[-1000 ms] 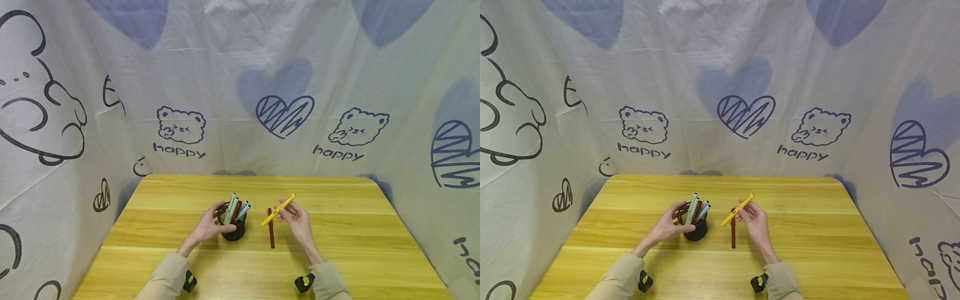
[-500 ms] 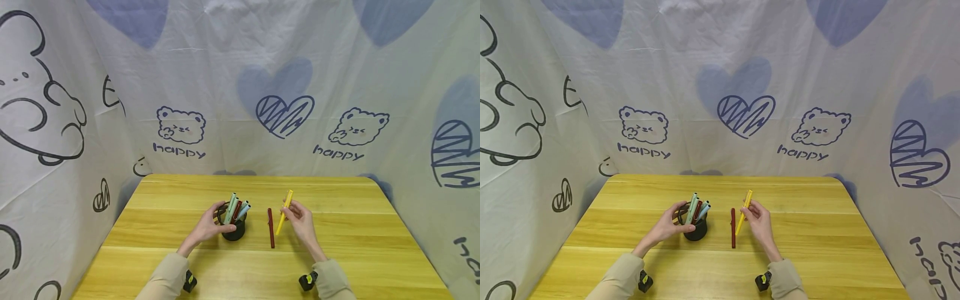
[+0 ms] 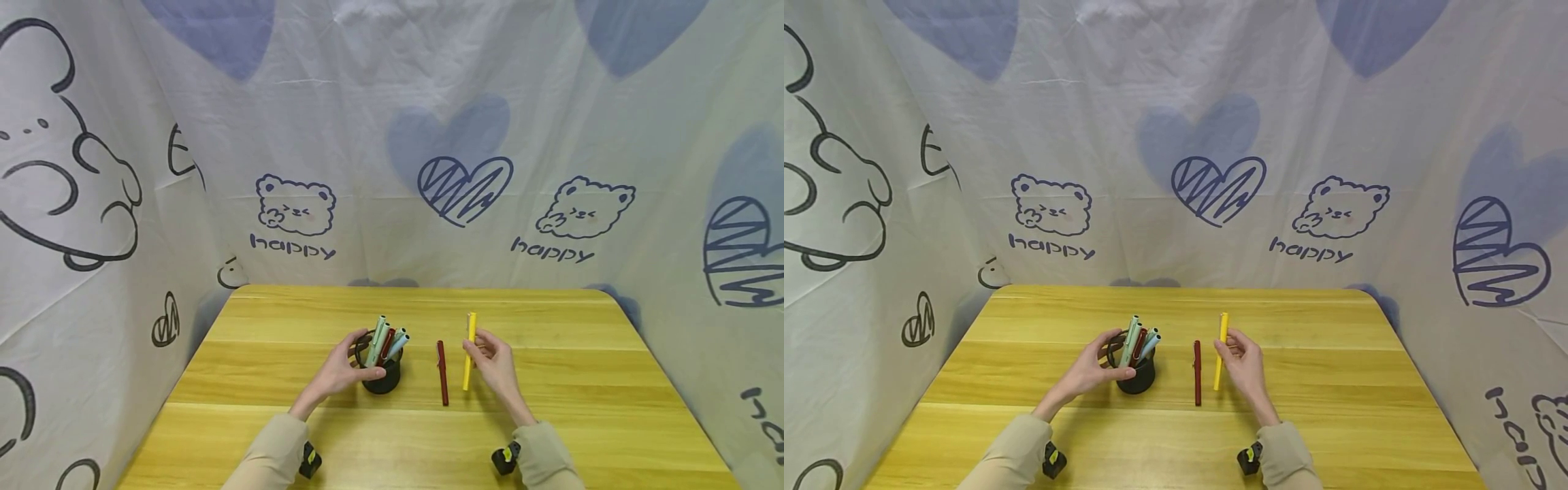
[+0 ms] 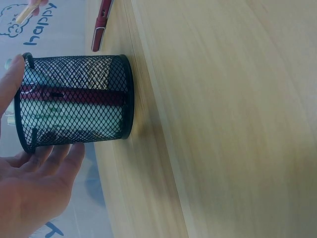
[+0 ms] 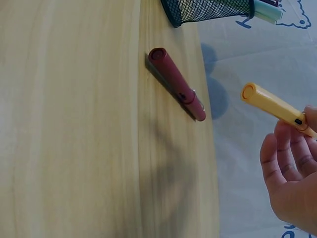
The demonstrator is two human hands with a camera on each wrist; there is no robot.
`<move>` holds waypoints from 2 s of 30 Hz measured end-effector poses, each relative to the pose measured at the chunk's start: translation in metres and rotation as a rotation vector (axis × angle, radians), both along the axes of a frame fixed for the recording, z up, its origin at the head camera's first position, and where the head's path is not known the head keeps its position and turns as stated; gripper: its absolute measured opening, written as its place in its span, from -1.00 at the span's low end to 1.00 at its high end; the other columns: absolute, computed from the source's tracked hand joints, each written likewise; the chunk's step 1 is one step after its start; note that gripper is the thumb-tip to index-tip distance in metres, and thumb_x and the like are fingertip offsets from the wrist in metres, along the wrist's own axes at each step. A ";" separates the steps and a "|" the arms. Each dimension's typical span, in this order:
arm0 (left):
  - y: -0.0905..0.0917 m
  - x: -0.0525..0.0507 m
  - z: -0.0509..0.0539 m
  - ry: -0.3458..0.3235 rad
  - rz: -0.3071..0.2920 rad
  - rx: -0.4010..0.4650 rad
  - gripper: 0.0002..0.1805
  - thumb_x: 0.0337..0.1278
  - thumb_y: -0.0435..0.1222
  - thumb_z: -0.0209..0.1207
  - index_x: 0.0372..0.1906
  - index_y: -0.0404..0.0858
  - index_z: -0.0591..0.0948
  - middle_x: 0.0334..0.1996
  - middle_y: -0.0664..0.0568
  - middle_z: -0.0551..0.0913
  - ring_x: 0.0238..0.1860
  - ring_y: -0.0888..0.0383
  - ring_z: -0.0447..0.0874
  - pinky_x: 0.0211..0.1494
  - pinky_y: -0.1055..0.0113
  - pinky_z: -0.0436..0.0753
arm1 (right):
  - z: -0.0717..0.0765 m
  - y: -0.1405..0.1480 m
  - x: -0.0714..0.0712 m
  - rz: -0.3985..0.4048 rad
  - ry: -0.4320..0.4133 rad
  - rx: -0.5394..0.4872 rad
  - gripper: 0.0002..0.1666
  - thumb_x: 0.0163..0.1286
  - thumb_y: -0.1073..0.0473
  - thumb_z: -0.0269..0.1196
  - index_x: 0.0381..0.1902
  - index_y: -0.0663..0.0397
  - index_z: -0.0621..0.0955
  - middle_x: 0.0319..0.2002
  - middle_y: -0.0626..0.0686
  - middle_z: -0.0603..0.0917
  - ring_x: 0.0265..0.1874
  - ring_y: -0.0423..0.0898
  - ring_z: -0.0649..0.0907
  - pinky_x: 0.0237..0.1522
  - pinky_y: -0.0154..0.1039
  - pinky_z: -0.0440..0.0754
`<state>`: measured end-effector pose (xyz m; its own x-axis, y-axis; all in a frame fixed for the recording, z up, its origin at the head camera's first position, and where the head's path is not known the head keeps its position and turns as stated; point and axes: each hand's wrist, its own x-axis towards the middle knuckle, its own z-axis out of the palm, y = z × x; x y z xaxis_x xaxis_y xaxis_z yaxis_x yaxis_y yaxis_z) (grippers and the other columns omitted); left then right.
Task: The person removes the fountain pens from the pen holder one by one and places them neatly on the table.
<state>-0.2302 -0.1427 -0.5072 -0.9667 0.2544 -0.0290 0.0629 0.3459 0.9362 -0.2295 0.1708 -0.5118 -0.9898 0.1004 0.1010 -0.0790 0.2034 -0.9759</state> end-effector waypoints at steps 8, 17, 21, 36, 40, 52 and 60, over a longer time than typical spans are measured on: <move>0.000 0.000 -0.001 -0.001 -0.001 0.007 0.07 -0.03 -0.20 0.53 0.55 -0.33 0.18 0.50 -0.22 0.31 0.48 -0.32 0.28 0.48 -0.21 0.41 | -0.003 0.005 -0.003 -0.011 -0.051 0.030 -0.48 0.44 0.22 0.29 0.27 0.39 0.52 -0.12 0.29 0.70 -0.36 -0.26 0.64 -0.36 -0.38 0.73; 0.000 0.000 -0.001 -0.002 -0.002 0.008 0.07 -0.02 -0.20 0.53 0.55 -0.32 0.17 0.50 -0.21 0.32 0.48 -0.32 0.28 0.48 -0.21 0.41 | -0.013 0.008 -0.006 0.004 -0.068 0.132 -0.53 0.43 0.23 0.29 0.21 0.40 0.56 -0.18 0.28 0.71 -0.39 -0.25 0.63 -0.35 -0.38 0.73; 0.000 0.000 -0.001 -0.001 -0.002 0.006 0.07 -0.02 -0.19 0.53 0.55 -0.33 0.17 0.50 -0.22 0.32 0.48 -0.32 0.28 0.48 -0.21 0.41 | -0.018 0.007 -0.008 0.019 -0.059 0.164 -0.57 0.42 0.26 0.30 0.15 0.43 0.59 -0.22 0.28 0.73 -0.39 -0.22 0.65 -0.39 -0.46 0.66; -0.001 -0.001 -0.002 0.000 -0.004 0.011 0.07 -0.03 -0.19 0.53 0.55 -0.32 0.18 0.49 -0.22 0.32 0.48 -0.33 0.29 0.48 -0.20 0.42 | -0.033 0.004 -0.016 0.032 -0.093 0.238 -0.61 0.38 0.30 0.30 0.08 0.46 0.62 -0.28 0.24 0.70 -0.44 -0.25 0.56 -0.44 -0.49 0.54; -0.001 -0.001 -0.001 0.000 -0.007 0.017 0.07 -0.03 -0.20 0.53 0.55 -0.33 0.18 0.49 -0.23 0.32 0.48 -0.33 0.28 0.48 -0.21 0.41 | -0.036 0.002 -0.018 0.041 -0.098 0.255 -0.63 0.37 0.32 0.29 0.07 0.47 0.62 -0.28 0.22 0.69 -0.45 -0.24 0.54 -0.48 -0.49 0.52; 0.000 -0.001 -0.001 -0.005 -0.001 0.017 0.05 -0.03 -0.19 0.53 0.54 -0.28 0.20 0.49 -0.23 0.32 0.48 -0.33 0.29 0.49 -0.21 0.40 | -0.037 -0.003 -0.017 0.069 -0.091 0.280 -0.63 0.35 0.36 0.28 0.06 0.50 0.61 -0.36 0.22 0.69 -0.53 -0.25 0.52 -0.54 -0.47 0.49; -0.001 0.000 -0.002 -0.008 -0.002 0.021 0.05 -0.03 -0.19 0.53 0.54 -0.28 0.20 0.49 -0.24 0.33 0.48 -0.34 0.27 0.50 -0.22 0.37 | -0.039 -0.005 -0.015 0.087 -0.121 0.296 -0.60 0.36 0.36 0.26 0.10 0.51 0.59 -0.37 0.21 0.70 -0.52 -0.23 0.54 -0.54 -0.45 0.48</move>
